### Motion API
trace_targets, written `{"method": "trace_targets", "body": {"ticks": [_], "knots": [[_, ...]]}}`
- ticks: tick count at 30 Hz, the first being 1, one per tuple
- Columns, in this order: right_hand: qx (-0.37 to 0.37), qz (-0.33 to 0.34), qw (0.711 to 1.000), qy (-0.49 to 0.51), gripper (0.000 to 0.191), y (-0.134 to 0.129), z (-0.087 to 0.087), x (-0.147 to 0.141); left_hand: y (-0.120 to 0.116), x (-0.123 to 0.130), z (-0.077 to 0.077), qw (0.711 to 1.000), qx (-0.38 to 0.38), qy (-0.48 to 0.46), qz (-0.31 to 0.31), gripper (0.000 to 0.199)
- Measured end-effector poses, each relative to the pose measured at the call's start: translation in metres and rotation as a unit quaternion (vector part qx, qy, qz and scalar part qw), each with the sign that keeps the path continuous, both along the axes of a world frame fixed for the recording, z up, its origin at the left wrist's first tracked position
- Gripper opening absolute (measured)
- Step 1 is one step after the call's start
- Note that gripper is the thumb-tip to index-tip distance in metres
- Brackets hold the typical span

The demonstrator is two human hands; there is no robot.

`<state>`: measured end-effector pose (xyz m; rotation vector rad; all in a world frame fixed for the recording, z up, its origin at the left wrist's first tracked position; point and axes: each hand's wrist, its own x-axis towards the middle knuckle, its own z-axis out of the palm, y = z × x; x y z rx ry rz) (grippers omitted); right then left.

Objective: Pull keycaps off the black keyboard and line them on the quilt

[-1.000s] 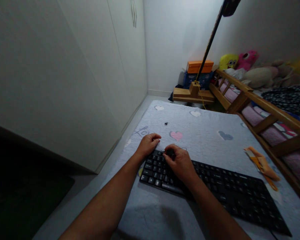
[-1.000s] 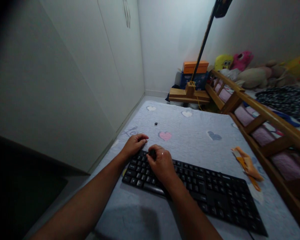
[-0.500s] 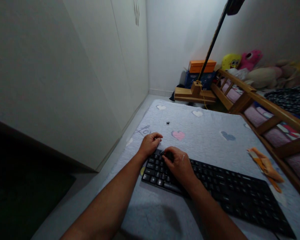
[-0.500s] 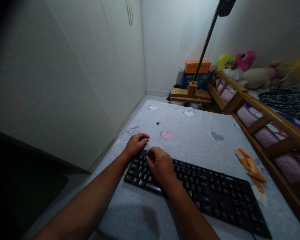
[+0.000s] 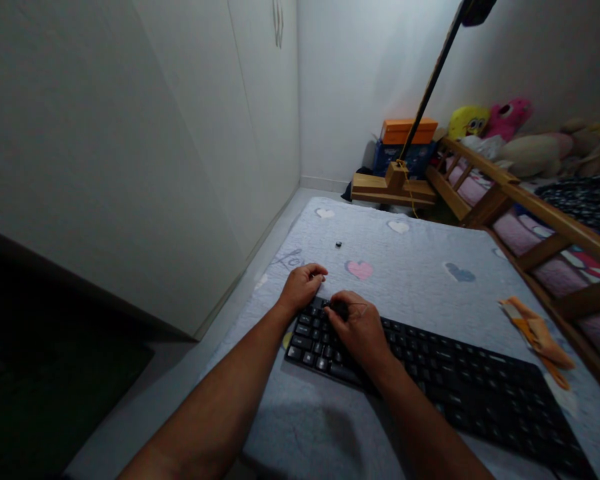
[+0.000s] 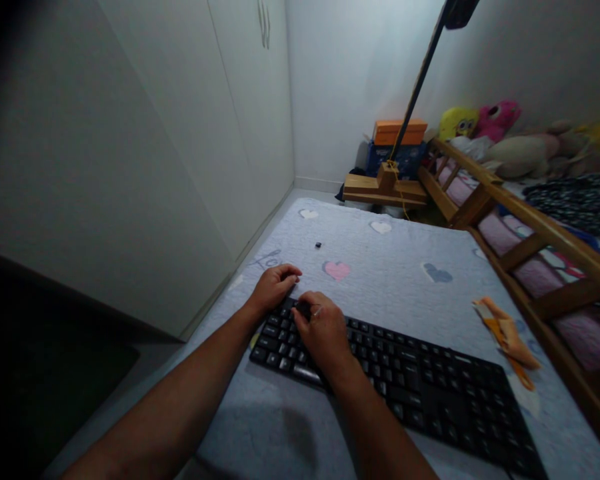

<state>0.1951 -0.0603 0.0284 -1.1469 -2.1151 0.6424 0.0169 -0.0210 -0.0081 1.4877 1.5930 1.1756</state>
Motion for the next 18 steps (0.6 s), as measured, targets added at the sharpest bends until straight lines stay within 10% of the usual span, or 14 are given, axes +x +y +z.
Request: {"method": "trace_targets", "body": {"ticks": [18], "knots": [[-0.047, 0.009, 0.999, 0.025, 0.014, -0.0006, 0.0076, 0.0001, 0.0002, -0.0017, -0.004, 1.0, 0.006, 0.003, 0.001, 0.022]]}}
